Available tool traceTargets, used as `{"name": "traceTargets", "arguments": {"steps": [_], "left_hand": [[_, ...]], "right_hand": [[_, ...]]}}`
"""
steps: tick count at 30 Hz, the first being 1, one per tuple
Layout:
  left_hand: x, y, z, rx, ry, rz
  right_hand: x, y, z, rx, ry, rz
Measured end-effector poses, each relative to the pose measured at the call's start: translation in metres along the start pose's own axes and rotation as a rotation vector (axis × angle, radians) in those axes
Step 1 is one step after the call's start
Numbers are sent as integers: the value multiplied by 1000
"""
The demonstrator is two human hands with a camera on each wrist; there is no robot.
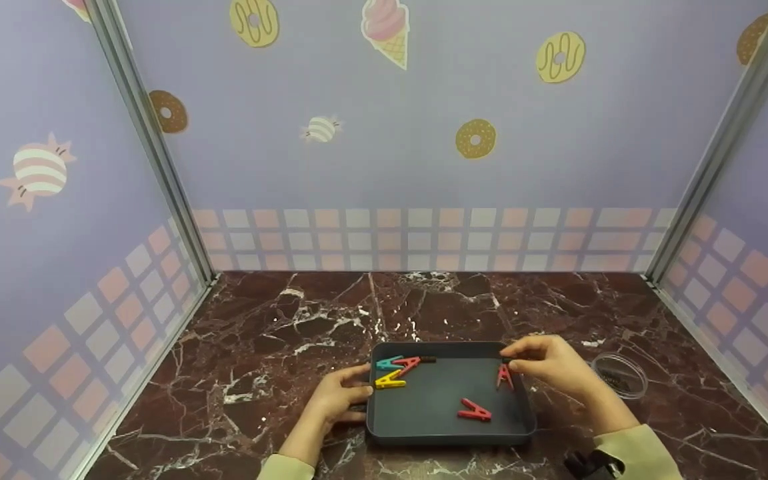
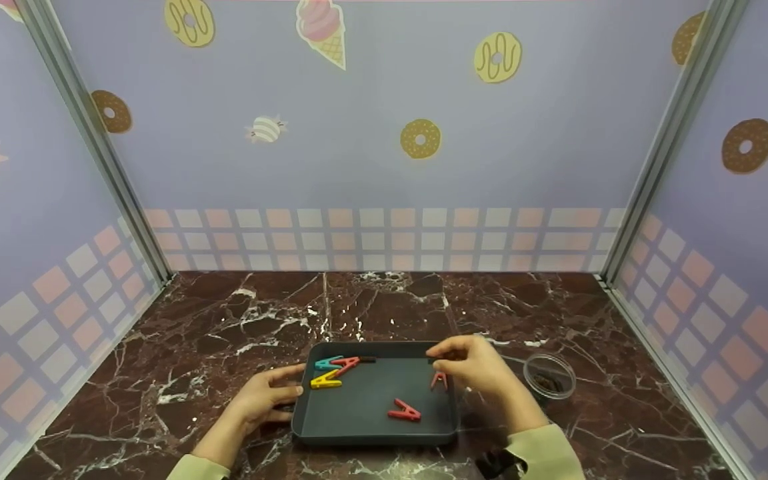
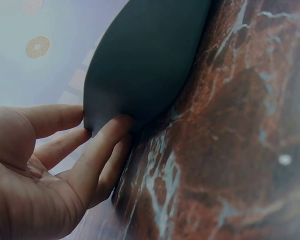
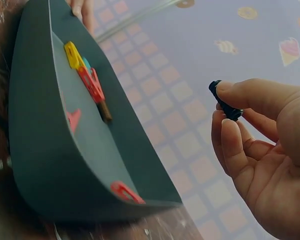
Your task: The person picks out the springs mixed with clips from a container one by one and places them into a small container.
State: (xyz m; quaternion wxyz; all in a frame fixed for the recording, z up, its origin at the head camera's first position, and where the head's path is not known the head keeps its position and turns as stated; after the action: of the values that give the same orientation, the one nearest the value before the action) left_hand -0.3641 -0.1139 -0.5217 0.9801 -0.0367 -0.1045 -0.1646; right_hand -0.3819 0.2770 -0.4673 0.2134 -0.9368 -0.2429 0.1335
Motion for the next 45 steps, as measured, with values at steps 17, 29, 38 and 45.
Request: {"name": "traceTargets", "arguments": {"steps": [17, 29, 38, 45], "left_hand": [[-2, 0, 0, -1, 5, 8], [-1, -1, 0, 18, 5, -7], [-1, -1, 0, 8, -6, -3], [0, 0, -1, 16, -1, -1]], "right_hand": [[62, -58, 13, 102, 111, 141], [95, -91, 32, 204, 286, 270], [103, -93, 37, 377, 397, 281], [103, -93, 40, 409, 413, 281]]}}
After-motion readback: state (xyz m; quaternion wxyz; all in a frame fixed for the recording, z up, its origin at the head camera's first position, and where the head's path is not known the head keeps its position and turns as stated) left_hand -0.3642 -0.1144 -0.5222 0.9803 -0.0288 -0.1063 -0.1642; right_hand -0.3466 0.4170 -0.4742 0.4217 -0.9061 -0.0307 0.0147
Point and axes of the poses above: each hand's wrist, its own x-axis away from the middle knuckle, its own y-axis out of the palm, z = x × y, the point moved 3 cm from there along -x, towards the middle knuckle, and after that the axes turned 7 degrees about -z, right-handed, at the moved point
